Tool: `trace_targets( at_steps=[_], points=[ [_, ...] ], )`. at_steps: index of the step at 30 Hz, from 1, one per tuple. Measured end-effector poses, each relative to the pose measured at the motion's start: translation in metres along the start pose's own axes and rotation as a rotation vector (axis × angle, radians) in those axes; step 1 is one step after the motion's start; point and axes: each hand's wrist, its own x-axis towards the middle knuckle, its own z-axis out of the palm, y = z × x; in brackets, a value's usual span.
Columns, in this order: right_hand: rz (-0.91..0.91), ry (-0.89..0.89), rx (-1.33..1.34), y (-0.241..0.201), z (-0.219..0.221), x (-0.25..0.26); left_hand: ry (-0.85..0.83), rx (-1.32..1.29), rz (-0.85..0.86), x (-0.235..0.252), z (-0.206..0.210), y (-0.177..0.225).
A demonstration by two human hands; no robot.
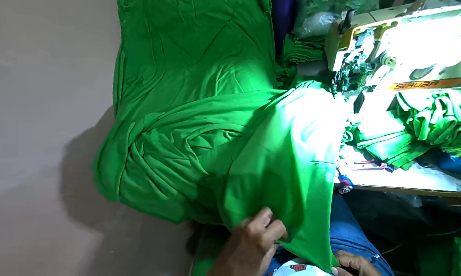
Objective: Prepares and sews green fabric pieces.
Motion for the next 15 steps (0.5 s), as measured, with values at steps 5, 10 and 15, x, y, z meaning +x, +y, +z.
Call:
trace_targets(
  at_steps=[5,10,15],
  points=[
    [-0.024,-0.003,-0.012,-0.001,0.001,0.000,-0.266,0.130,-0.433,-0.025,0.050,-0.007],
    [0.013,-0.013,-0.036,-0.013,0.002,0.000,-0.245,0.140,-0.600,-0.027,0.052,-0.005],
    [0.031,0.017,-0.019,-0.005,0.004,-0.003,-0.039,0.178,-0.429,-0.040,0.066,-0.020]
  ],
)
